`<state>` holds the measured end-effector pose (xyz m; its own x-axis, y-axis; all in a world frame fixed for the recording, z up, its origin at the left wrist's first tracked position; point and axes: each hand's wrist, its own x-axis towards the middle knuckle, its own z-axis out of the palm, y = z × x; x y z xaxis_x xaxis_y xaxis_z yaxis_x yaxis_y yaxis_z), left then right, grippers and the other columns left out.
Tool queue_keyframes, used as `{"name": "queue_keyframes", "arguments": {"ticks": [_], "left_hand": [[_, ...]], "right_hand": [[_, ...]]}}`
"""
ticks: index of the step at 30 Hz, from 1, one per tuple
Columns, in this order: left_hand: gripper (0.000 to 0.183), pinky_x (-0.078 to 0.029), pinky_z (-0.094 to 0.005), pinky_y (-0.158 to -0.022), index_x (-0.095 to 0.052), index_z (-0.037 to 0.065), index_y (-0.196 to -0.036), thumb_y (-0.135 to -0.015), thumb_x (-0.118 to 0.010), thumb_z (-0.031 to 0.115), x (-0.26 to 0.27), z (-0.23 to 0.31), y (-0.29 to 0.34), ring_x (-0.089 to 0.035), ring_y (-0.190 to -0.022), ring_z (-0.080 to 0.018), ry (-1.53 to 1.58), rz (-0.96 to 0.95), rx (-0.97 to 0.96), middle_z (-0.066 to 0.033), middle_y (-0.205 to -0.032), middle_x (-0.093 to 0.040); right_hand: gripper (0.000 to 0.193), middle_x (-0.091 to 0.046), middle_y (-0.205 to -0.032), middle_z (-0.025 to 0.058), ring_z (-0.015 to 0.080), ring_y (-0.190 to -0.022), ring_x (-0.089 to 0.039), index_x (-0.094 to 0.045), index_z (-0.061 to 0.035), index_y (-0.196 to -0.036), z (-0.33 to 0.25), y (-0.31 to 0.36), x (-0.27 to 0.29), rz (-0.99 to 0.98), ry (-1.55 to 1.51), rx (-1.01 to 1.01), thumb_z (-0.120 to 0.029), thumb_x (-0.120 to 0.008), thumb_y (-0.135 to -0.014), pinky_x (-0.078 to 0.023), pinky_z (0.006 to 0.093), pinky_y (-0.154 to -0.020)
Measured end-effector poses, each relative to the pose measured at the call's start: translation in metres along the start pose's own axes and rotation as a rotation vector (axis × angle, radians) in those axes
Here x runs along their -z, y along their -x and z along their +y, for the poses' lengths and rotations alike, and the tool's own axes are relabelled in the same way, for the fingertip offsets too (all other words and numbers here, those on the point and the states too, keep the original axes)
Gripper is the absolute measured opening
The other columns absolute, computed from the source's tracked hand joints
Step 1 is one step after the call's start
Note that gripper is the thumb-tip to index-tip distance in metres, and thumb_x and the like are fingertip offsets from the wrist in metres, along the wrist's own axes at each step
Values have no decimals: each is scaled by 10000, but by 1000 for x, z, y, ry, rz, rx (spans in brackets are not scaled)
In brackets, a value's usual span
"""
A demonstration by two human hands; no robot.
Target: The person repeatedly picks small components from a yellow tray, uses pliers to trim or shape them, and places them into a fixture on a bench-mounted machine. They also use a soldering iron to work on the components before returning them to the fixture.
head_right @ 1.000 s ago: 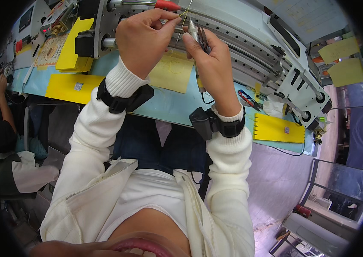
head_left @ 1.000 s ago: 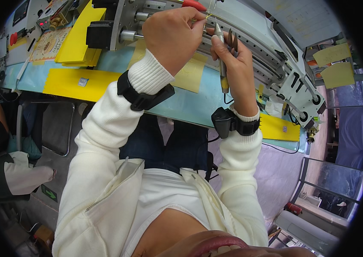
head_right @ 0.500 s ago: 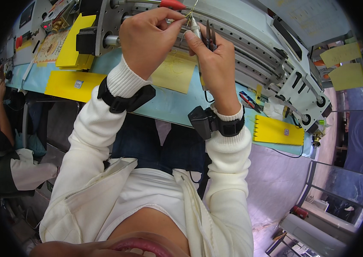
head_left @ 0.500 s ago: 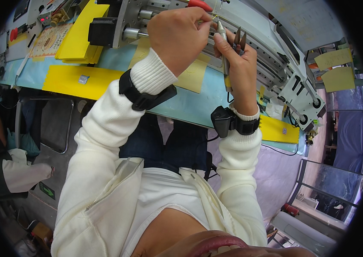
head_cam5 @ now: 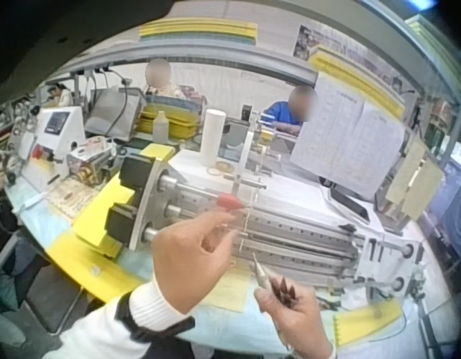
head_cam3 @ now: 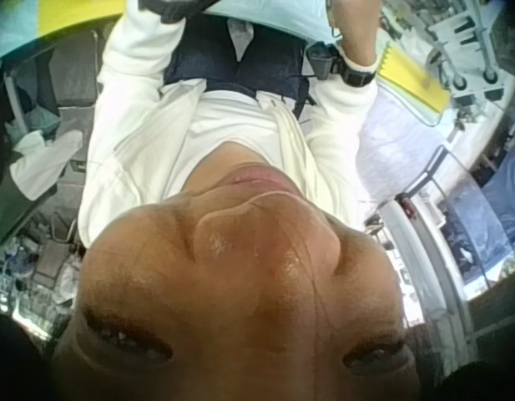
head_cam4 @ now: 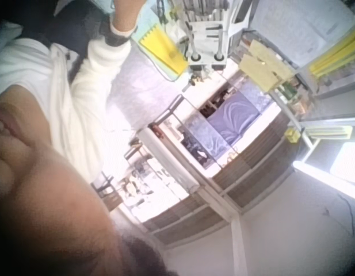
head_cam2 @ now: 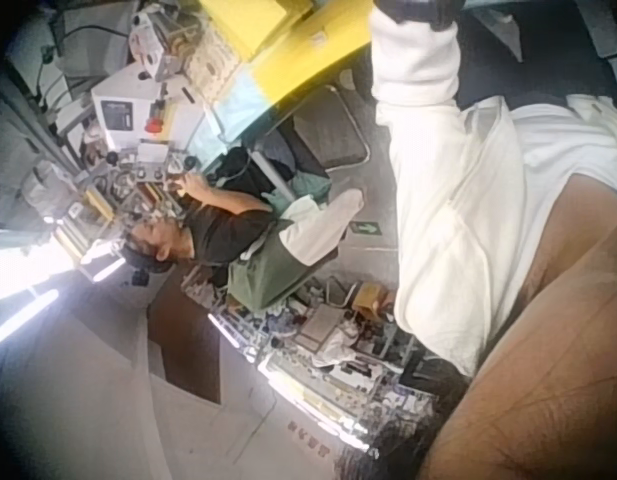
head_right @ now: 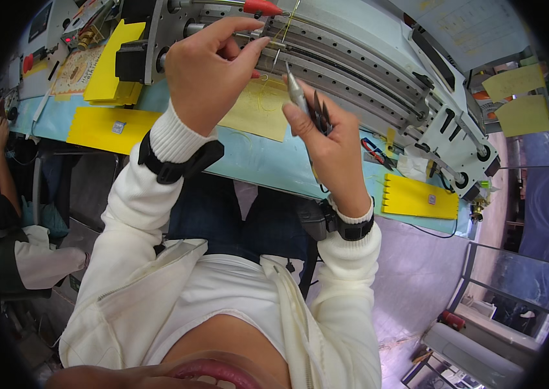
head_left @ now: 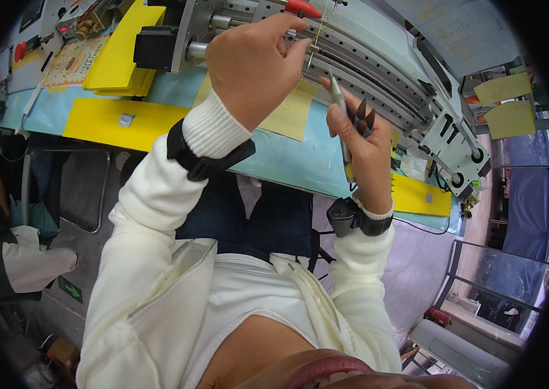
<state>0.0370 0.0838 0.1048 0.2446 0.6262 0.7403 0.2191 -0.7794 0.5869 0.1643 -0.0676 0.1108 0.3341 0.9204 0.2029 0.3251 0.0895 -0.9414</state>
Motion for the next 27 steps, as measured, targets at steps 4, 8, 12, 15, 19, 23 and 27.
{"name": "queue_keyframes", "arguments": {"ticks": [4, 8, 12, 15, 19, 23, 27], "left_hand": [[178, -490, -335, -697, -728, 112, -888, -724, -771, 56, 20, 3, 24, -588, -822, -230, -68, 43, -91, -19, -767, -631], [172, -423, -402, -914, -722, 129, -854, -707, -777, 58, 20, 3, 45, -529, -1088, -287, -119, 37, -216, -72, -1080, -620], [211, -412, -367, -968, -699, 95, -978, -783, -780, 81, 15, 8, 55, -570, -1125, -265, -244, -6, -199, -91, -1135, -646], [122, -384, -467, -1011, -724, 80, -830, -711, -748, 73, 10, 22, 67, -555, -1178, -333, -134, 29, -140, -103, -1077, -668], [72, -387, -477, -1000, -729, 82, -762, -693, -735, 63, 8, 25, 72, -563, -1178, -341, -173, 22, -118, -86, -1065, -677], [95, -384, -445, -941, -704, 94, -775, -691, -743, 77, 15, 23, 74, -571, -1103, -319, -197, 64, -150, -61, -1014, -664], [124, -377, -441, -905, -676, 93, -796, -699, -753, 104, 11, 23, 59, -569, -1039, -303, -180, 45, -112, -52, -947, -636]], "right_hand": [[441, -539, -784, -42, 60, -706, -475, -639, 0, -1304, 35, 15, -7, -114, -44, -215, -230, -717, -936, -411, 219, -664], [471, -637, -923, 79, 176, -791, -588, -619, -71, -1340, 63, 13, -20, -86, 367, -149, -247, -716, -914, -468, 298, -734], [510, -593, -1027, 109, 219, -897, -588, -561, -97, -1409, 51, 18, -15, -71, 521, -64, -292, -666, -950, -466, 304, -805], [469, -547, -1014, 90, 197, -969, -540, -538, -91, -1436, 31, 25, -6, -134, 283, -44, -256, -597, -1002, -431, 273, -867], [414, -577, -1018, 48, 119, -889, -512, -582, -105, -1410, 25, 23, -11, 23, 347, 209, -141, -609, -999, -414, 222, -755], [426, -663, -963, 104, 208, -771, -625, -691, -104, -1273, 36, 14, -23, 299, 555, 480, -4, -723, -860, -494, 283, -660], [395, -674, -968, 108, 224, -795, -650, -716, -94, -1225, 44, 4, -32, 393, 652, 557, 15, -728, -845, -515, 298, -683]]}}
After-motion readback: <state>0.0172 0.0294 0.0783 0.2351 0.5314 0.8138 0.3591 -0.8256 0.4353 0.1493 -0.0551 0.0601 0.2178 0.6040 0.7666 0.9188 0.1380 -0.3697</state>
